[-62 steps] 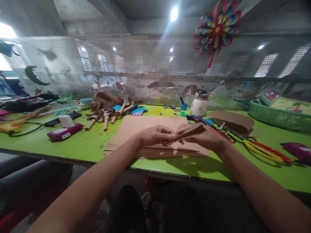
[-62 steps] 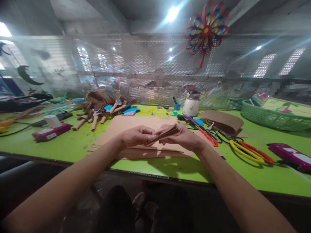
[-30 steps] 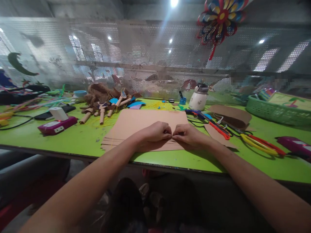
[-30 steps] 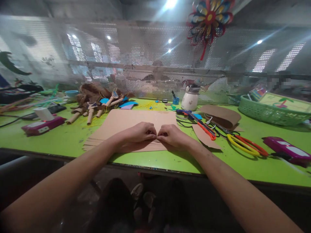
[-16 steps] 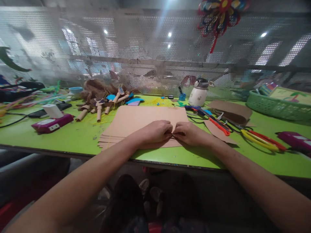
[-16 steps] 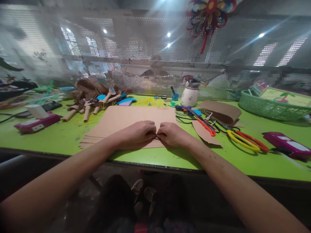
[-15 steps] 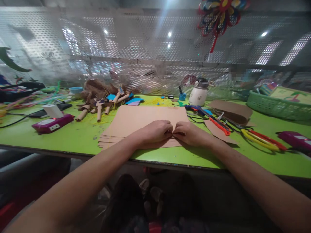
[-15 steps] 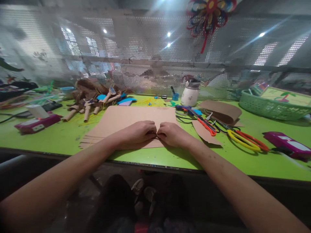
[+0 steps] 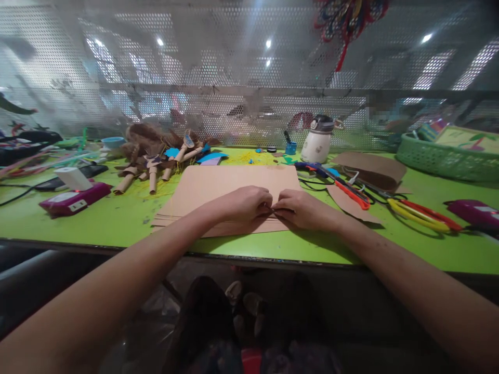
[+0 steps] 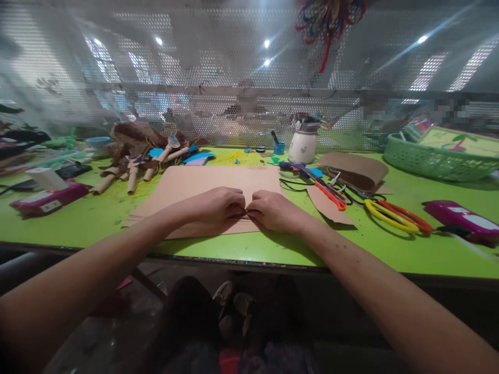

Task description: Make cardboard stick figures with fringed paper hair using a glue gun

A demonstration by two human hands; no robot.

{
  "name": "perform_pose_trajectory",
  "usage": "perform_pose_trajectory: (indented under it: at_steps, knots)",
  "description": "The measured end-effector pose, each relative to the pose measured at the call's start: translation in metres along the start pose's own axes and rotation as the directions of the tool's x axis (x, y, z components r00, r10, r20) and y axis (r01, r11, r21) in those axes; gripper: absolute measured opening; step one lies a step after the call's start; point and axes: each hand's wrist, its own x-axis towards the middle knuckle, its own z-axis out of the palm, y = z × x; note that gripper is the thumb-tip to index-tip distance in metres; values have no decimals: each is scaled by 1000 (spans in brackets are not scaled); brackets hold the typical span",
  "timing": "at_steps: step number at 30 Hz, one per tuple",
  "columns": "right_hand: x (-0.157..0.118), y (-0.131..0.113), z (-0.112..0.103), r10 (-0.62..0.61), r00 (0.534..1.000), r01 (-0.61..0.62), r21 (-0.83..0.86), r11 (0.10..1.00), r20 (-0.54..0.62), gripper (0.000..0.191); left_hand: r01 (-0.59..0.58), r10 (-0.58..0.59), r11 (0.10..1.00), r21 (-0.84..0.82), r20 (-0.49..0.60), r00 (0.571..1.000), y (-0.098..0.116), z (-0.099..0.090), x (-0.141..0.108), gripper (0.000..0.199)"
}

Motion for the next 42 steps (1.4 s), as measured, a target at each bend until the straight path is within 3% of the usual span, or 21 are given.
perform_pose_trajectory:
  at_steps: [5,11,16,25,42]
  knots:
    - [0,2,-1,-7,1000,7,19,1000,4,23,-15,13,998,67,20,1000,1,0,3,19]
    - [1,-1,2,-43,999,43,-42,998,3,22,-24,33,992,124,-69,997,6,6,-7,24]
    - [1,-3,5,-42,999,40,-54,998,-31,22,10,-1,998,69,-127,992,10,8,-17,22]
    - [-3,-1,2,-55,998,54,-42,998,-12,23,38,-46,996,-79,-100,994,7,8,-19,18]
    - [-11,12,-4,-45,997,41,49,998,65,22,12,-13,1000,-15,-25,1000,-1,4,-21,15]
